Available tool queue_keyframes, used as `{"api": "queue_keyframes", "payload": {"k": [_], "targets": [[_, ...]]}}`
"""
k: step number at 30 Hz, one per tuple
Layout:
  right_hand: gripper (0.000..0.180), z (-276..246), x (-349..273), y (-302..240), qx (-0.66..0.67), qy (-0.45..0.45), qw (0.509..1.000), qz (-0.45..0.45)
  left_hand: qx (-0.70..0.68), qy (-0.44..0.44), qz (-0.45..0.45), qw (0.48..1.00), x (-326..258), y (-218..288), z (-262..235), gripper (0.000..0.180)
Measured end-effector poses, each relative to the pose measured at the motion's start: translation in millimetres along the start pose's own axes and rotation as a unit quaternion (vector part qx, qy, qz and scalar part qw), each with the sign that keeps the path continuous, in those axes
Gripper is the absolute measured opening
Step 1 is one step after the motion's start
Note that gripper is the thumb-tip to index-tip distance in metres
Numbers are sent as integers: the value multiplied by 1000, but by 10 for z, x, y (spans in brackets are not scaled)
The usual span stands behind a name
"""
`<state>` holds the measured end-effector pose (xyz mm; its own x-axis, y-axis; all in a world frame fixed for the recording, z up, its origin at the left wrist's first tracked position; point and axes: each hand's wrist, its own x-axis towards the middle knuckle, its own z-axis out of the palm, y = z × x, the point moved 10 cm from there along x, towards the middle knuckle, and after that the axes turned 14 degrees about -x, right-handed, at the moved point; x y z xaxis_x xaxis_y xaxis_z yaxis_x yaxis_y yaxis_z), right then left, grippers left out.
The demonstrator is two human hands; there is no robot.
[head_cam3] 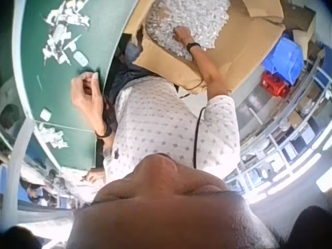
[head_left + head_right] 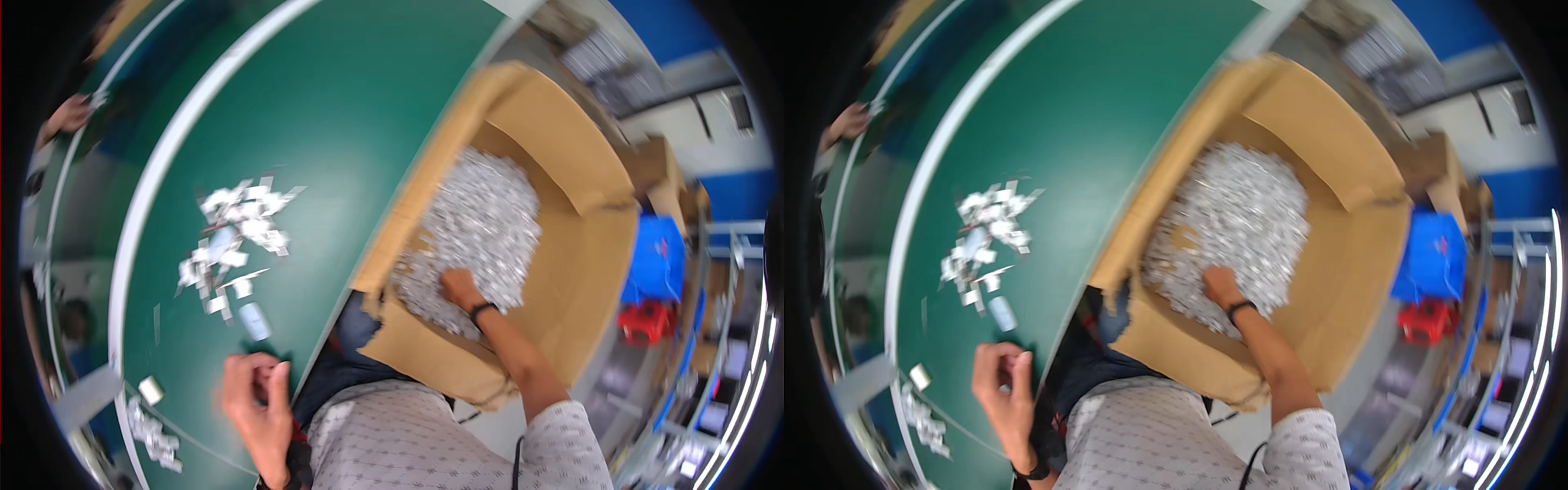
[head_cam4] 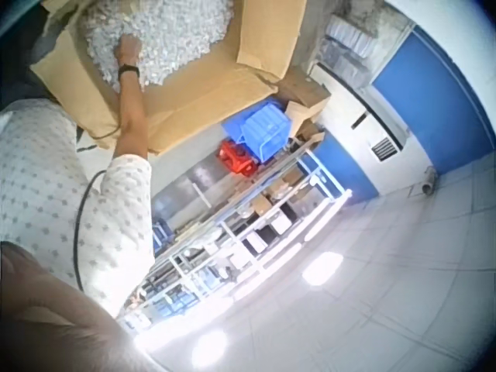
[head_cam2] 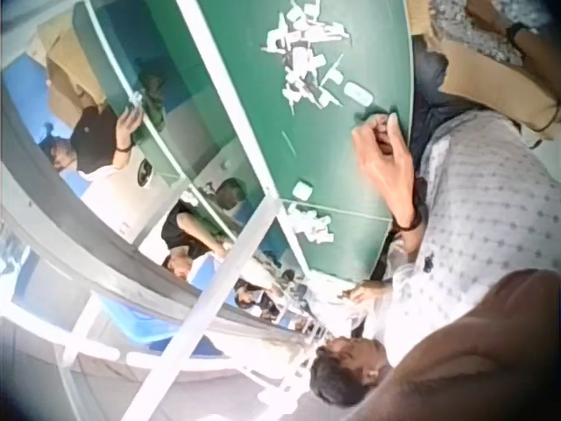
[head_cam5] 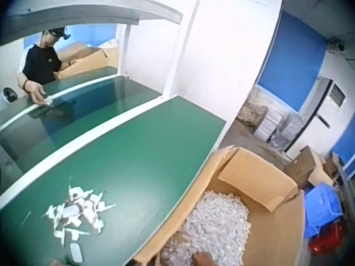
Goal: Assembling small plastic components at a factory workbench by joining multiple parts together.
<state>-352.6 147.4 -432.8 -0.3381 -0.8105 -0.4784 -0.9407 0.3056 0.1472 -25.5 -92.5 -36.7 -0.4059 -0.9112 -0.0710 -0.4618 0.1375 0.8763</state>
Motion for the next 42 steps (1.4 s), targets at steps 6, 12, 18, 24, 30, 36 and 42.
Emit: {"api": "queue_keyframes", "payload": {"k": [6, 12, 18, 24, 30, 36, 42], "targets": [[9, 63, -103, -161, -20, 84, 996, -28, -15, 24, 69, 997, -92, -55, -147, 14], [26, 738, -160, 237, 7, 54, 997, -50, -6, 22, 119, 993, -186, -137, 28, 16], [52, -198, -48, 698, 105, 137, 985, -9, -45, 7, 101, 994, -313, -179, 11, 21], [45, -1442, -528, 636, 197, 201, 960, -12, -92, -22, 112, 989, -226, -112, -6, 22], [29, -3212, -1236, 20, 300, 258, 917, -46, -242, -178, 192, 934, -327, 652, 211, 41], [24, -4119, -1641, -508, 361, 294, 883, -62, -293, -76, 266, 915, -437, 822, 253, 24], [51, -4376, -1766, -941, 500, 301, 806, -101, -262, -54, 288, 919, -447, 690, 218, 15]]}}
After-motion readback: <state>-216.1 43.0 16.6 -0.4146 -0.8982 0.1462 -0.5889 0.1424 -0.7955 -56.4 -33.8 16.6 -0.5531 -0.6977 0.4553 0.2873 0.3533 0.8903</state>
